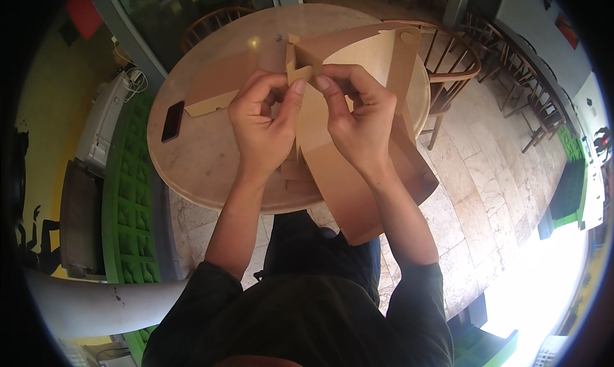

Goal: The person assembles a flat-packed cardboard box on a round table. They fold the side panels and bottom flaps, then interlock the tabs to form the box structure.

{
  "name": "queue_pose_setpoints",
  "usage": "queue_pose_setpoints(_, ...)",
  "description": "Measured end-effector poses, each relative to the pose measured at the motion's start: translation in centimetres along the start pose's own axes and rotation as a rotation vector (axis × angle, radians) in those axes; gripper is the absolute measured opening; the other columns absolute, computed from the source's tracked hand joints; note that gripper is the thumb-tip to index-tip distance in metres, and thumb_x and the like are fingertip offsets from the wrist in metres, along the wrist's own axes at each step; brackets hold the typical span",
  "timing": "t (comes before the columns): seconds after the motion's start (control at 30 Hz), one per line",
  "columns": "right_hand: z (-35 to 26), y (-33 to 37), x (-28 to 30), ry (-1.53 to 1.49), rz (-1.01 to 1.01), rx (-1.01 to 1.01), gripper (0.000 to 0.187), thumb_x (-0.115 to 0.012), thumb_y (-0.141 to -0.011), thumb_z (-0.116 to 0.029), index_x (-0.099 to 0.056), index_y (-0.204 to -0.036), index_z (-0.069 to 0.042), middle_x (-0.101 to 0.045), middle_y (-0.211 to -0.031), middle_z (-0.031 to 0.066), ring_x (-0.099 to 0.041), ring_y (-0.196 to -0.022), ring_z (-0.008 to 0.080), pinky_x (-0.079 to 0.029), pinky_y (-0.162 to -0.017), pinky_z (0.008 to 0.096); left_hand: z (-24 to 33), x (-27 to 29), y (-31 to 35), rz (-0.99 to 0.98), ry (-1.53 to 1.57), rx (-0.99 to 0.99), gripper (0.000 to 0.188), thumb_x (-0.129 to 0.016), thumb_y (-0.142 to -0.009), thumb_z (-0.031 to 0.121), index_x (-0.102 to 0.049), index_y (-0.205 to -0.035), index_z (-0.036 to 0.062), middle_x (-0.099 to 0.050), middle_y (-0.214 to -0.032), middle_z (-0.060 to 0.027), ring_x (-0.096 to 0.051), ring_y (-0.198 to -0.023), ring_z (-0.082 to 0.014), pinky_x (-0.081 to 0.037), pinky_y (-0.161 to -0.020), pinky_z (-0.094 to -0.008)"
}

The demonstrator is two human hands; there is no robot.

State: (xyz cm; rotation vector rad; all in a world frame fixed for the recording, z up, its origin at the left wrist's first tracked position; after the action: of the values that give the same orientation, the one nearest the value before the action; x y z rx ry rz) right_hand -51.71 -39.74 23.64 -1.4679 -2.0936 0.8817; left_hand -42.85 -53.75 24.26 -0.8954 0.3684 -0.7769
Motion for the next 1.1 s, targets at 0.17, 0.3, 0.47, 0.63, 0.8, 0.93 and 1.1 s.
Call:
queue_pose_setpoints(0.17, 0.4, 0.0, -0.1, -0.072, -0.001, -0.015, 0.010, -0.073, -0.100, 0.000, -0.074, -0.108, 0.005, -0.079, -0.093, 0.0080, -0.074, -0.088, 0.0110, -0.057, -0.080, 0.0253, 0.2, -0.3, -0.2, -0.031, -0.039, -0.033, 0.004, -0.074, -0.094, -0.008, -0.070, -0.093, -0.0058, -0.064, -0.087, -0.0035, -0.061, -0.075, -0.0069, -0.048, -0.066, -0.0221)
queue_pose_setpoints(0.3, 0.5, 0.2, -0.1, -0.073, -0.009, -0.018, 0.010, -0.073, -0.100, -0.001, -0.074, -0.108, 0.006, -0.078, -0.093, 0.0086, -0.073, -0.087, 0.0107, -0.057, -0.079, 0.0251, 0.7, -0.3, -0.2, -0.032, -0.097, -0.052, 0.004, -0.074, -0.093, -0.008, -0.070, -0.091, -0.0052, -0.064, -0.085, -0.0042, -0.061, -0.074, -0.0081, -0.048, -0.066, -0.0231)
queue_pose_setpoints(0.47, 0.4, 0.3, 0.1, -0.059, 0.008, 0.003, 0.010, -0.073, -0.100, -0.001, -0.074, -0.107, 0.006, -0.078, -0.092, 0.0088, -0.074, -0.087, 0.0110, -0.057, -0.078, 0.0252, 1.0, -0.4, -0.2, -0.016, -0.090, -0.055, 0.005, -0.074, -0.092, -0.008, -0.070, -0.090, -0.0048, -0.064, -0.084, -0.0042, -0.060, -0.074, -0.0083, -0.048, -0.067, -0.0241)
queue_pose_setpoints(0.63, -0.9, 0.3, 0.1, 0.112, 0.033, 0.128, 0.008, -0.074, -0.098, 0.000, -0.074, -0.104, 0.005, -0.078, -0.092, 0.0096, -0.074, -0.082, 0.0117, -0.058, -0.073, 0.0263, 1.2, -0.6, -0.1, -0.019, -0.079, -0.063, 0.006, -0.074, -0.091, -0.008, -0.069, -0.090, -0.0049, -0.064, -0.084, -0.0043, -0.060, -0.073, -0.0092, -0.048, -0.067, -0.0242)
queue_pose_setpoints(0.8, -4.4, 1.6, -0.2, 0.461, 0.060, 0.430, 0.008, -0.072, -0.099, 0.002, -0.074, -0.106, 0.005, -0.077, -0.091, 0.0075, -0.074, -0.079, 0.0133, -0.058, -0.071, 0.0297, 1.7, -0.6, 0.2, -0.003, -0.077, -0.067, 0.008, -0.075, -0.091, -0.008, -0.068, -0.089, -0.0044, -0.062, -0.082, -0.0049, -0.060, -0.072, -0.0102, -0.048, -0.067, -0.0254)
queue_pose_setpoints(0.93, 0.5, 0.5, 0.0, -0.283, -0.016, -0.155, 0.007, -0.071, -0.101, -0.002, -0.073, -0.106, 0.003, -0.073, -0.089, 0.0029, -0.069, -0.080, 0.0115, -0.054, -0.072, 0.0287, 1.7, -0.7, -0.1, -0.047, -0.047, -0.056, 0.011, -0.075, -0.092, -0.007, -0.065, -0.087, -0.0045, -0.060, -0.080, -0.0053, -0.059, -0.072, -0.0103, -0.048, -0.066, -0.0259)
queue_pose_setpoints(1.1, 3.1, -0.6, -0.6, -0.573, -0.158, -0.342, 0.005, -0.072, -0.102, -0.006, -0.072, -0.101, -0.001, -0.070, -0.085, 0.0017, -0.063, -0.079, 0.0088, -0.049, -0.073, 0.0246, 1.0, -0.8, -0.3, -0.120, -0.096, -0.022, 0.014, -0.076, -0.094, -0.003, -0.063, -0.087, -0.0048, -0.059, -0.081, -0.0057, -0.058, -0.073, -0.0107, -0.048, -0.066, -0.0262)
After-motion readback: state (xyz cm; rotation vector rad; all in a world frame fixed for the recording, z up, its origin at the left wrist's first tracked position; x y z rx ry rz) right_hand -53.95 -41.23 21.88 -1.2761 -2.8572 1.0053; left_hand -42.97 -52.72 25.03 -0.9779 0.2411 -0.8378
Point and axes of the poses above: each hand's wrist, its own y-axis away from the middle knuckle, its own x-axis out of the back of the hand, z = x × y, the point moved 8 cm from there along -y, towards the middle knuckle
